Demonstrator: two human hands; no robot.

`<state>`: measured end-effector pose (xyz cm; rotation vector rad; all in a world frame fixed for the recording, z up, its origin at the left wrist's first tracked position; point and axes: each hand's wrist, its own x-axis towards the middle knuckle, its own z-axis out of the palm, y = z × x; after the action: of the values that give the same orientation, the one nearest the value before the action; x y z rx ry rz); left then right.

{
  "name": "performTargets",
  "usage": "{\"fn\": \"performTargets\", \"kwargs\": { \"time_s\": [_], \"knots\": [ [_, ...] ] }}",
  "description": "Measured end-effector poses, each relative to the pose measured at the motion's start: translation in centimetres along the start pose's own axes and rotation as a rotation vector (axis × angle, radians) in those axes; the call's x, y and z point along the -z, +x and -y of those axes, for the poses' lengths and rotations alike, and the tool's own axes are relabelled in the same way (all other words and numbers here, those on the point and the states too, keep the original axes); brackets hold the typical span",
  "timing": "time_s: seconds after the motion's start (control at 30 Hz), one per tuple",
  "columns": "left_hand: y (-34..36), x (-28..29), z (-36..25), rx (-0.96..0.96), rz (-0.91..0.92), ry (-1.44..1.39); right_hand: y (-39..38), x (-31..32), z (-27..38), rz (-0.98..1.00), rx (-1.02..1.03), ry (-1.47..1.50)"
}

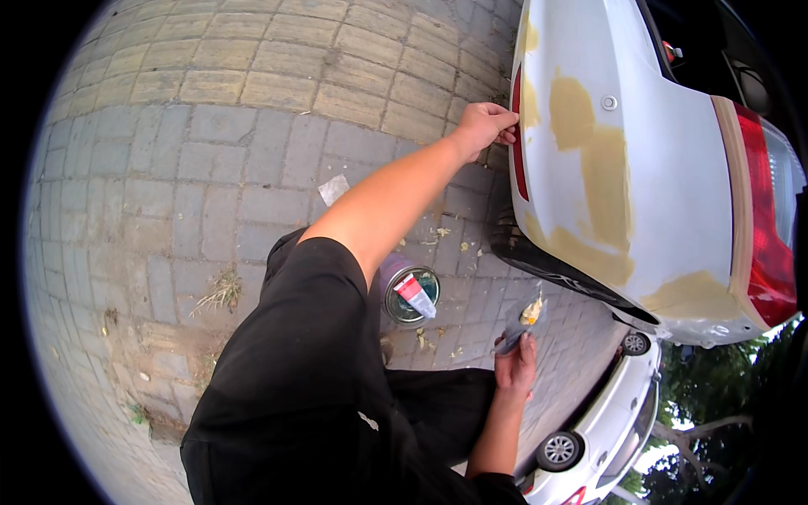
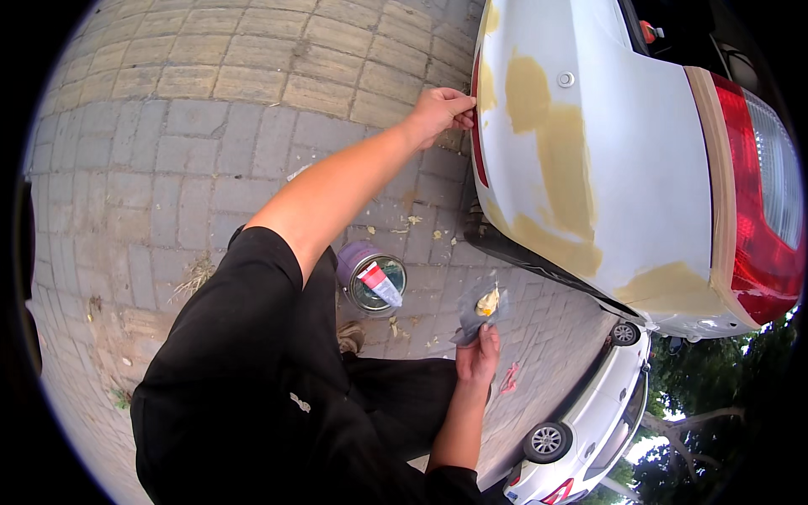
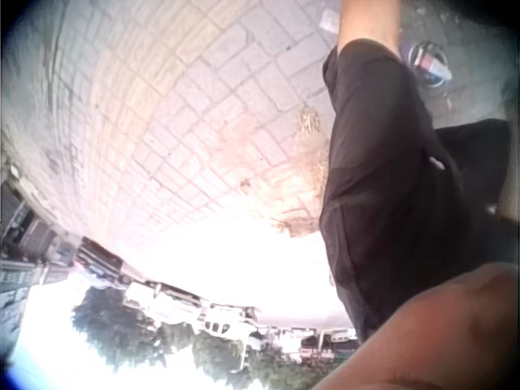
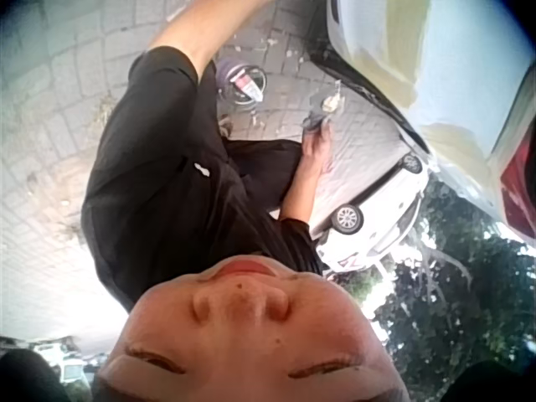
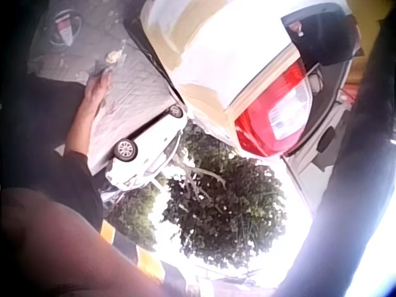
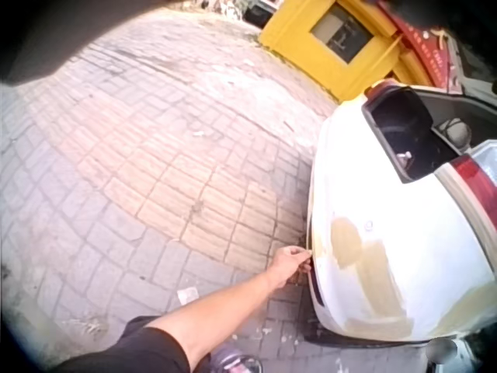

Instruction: The person squats beside a white car and uses a sanding block to smooth the rear bumper. They then scoop body filler from a can onto a metal mixing board, add a hardener from a tube, and mix the two substances together with a putty knife.

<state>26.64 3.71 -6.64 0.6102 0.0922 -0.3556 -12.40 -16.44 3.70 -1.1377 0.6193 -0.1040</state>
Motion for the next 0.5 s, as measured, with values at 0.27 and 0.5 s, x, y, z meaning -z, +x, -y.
{"fn": "performTargets", "kwargs": {
  "time_s": [0.27,0.5],
  "knots": [
    [0.5,0.2,0.0,0.074,0.036,0.000,-0.4,-0.1,0.0,-0.080,0.017,0.024],
    [1.1,1.1,-0.4,0.139,0.116,-0.004,-0.5,1.0,-0.1,-0.071,0.018,0.030]
  ]
}}
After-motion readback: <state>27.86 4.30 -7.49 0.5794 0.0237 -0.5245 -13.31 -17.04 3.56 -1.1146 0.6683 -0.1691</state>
